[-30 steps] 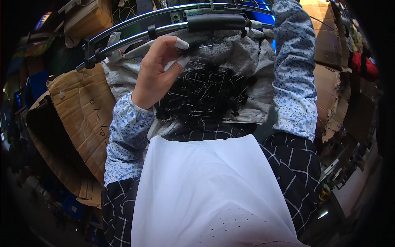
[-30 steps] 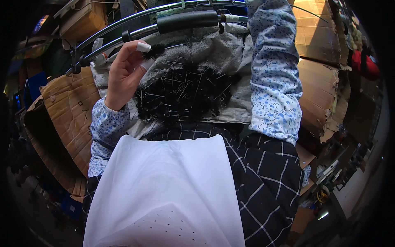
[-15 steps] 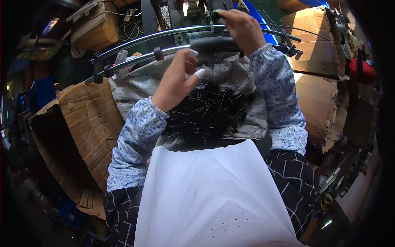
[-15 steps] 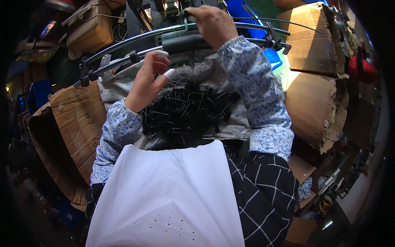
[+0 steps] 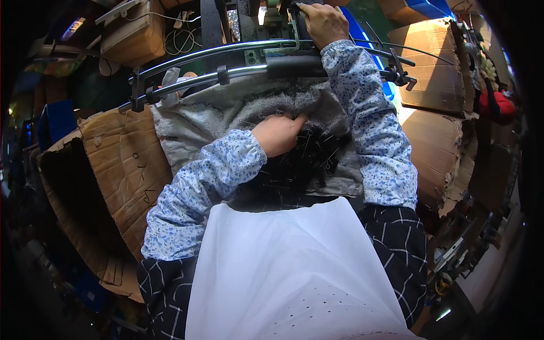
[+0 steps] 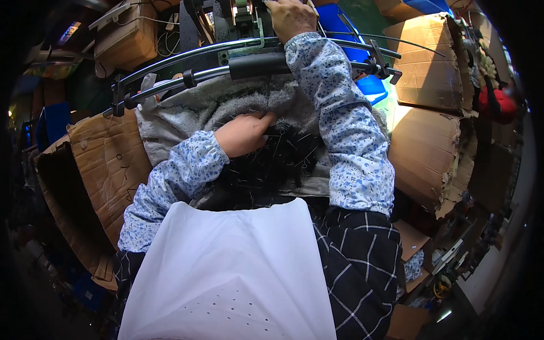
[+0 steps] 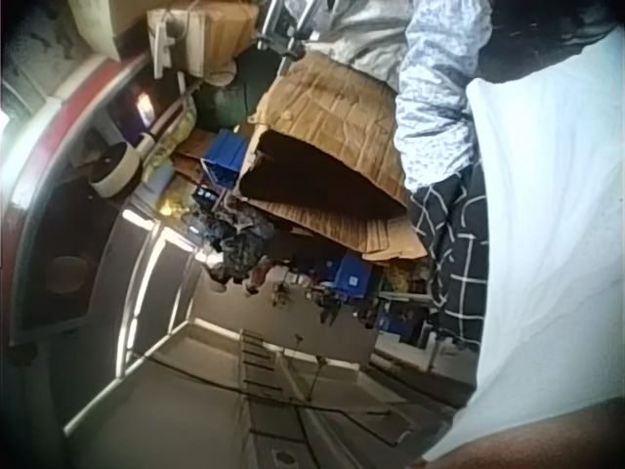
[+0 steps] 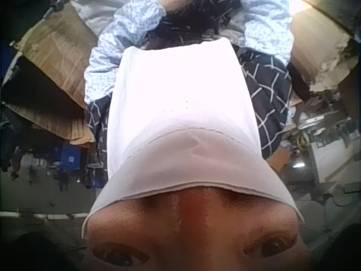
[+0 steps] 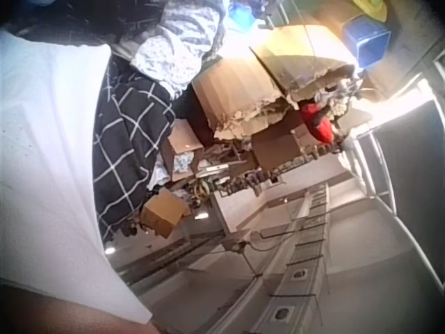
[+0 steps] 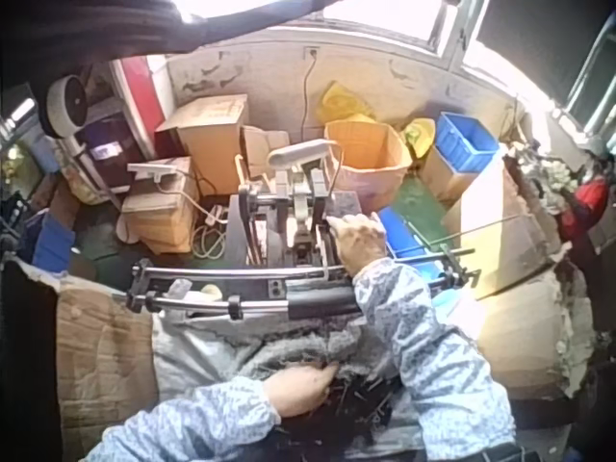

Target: The person picks up and assembles small black plastic components by hand at a manufacturing workstation.

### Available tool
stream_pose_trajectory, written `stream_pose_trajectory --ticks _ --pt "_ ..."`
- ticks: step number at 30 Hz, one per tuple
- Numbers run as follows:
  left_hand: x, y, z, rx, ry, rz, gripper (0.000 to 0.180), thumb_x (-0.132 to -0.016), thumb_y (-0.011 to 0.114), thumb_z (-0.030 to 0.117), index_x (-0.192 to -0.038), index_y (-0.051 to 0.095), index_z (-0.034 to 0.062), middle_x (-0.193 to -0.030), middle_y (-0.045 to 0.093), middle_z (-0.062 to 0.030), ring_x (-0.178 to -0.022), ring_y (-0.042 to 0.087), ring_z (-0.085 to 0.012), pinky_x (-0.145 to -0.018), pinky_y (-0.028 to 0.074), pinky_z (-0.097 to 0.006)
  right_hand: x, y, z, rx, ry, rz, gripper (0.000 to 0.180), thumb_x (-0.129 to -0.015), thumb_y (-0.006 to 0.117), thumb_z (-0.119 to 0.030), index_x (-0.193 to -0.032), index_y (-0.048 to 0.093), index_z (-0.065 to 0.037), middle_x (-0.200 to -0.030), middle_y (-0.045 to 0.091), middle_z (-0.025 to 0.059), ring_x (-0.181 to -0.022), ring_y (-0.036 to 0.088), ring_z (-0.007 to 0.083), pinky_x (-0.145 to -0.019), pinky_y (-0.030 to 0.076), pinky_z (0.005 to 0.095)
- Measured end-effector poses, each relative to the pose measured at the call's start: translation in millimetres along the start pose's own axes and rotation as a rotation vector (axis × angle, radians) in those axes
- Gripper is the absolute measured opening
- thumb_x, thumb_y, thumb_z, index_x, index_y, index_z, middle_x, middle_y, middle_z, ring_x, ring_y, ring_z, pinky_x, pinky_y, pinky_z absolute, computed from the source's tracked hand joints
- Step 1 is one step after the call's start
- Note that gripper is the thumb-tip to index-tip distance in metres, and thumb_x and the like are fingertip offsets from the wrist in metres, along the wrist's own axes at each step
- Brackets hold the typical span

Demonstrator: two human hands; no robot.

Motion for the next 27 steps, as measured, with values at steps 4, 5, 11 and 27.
stream_pose_trajectory --ticks 4,5,11,27 --pt "14 -18 11 -0.045 0.114 0.133 0.045 -0.072 0.062 0.005 -0.114 0.044 0.0019 -0.102 0.054 -0.0171 -0.090 0.056 -0.0360 -0.078 0.047 -0.041 -1 6 14 -0.065 0.045 -0.034 0.024 -0.084 0.048 -0.024 -0.098 0.067 -0.018 -0.085 0.064 0.0037 -0.088 0.057 0.0240 -0.086 0.042 0.0463" --pt "17 -23 13 -0.046 0.118 0.129 0.045 -0.072 0.062 0.005 -0.114 0.044 0.0019 -0.102 0.054 -0.0171 -0.090 0.056 -0.0360 -0.078 0.047 -0.041 -2 19 22 -0.044 0.028 -0.030 0.023 -0.084 0.049 -0.023 -0.098 0.067 -0.018 -0.087 0.064 0.0035 -0.090 0.056 0.0246 -0.085 0.041 0.0461" --pt "60 -55 10 0.152 0.136 0.297 0.042 -0.072 0.064 -0.005 -0.110 0.047 0.0042 -0.103 0.054 -0.0134 -0.091 0.057 -0.0310 -0.080 0.048 -0.036 13 1 20 0.261 0.082 -0.010 0.033 -0.082 0.059 -0.031 -0.108 0.064 -0.012 -0.097 0.065 0.0085 -0.095 0.058 0.0249 -0.081 0.042 0.0408" --pt "86 -80 7 0.429 0.105 0.447 0.045 -0.070 0.063 -0.012 -0.111 0.051 0.0043 -0.106 0.056 -0.0089 -0.098 0.056 -0.0232 -0.085 0.046 -0.031 1 -2 -41 -0.043 0.137 0.011 0.014 -0.073 0.056 -0.019 -0.083 0.064 -0.011 -0.079 0.064 0.0081 -0.088 0.056 0.0285 -0.075 0.040 0.0445"
Point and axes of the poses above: each hand's wrist, its own x-axis away from the middle knuckle, its own y-axis out of the palm, z = x × y, the point moved 3 cm from there along -x, towards the middle knuckle
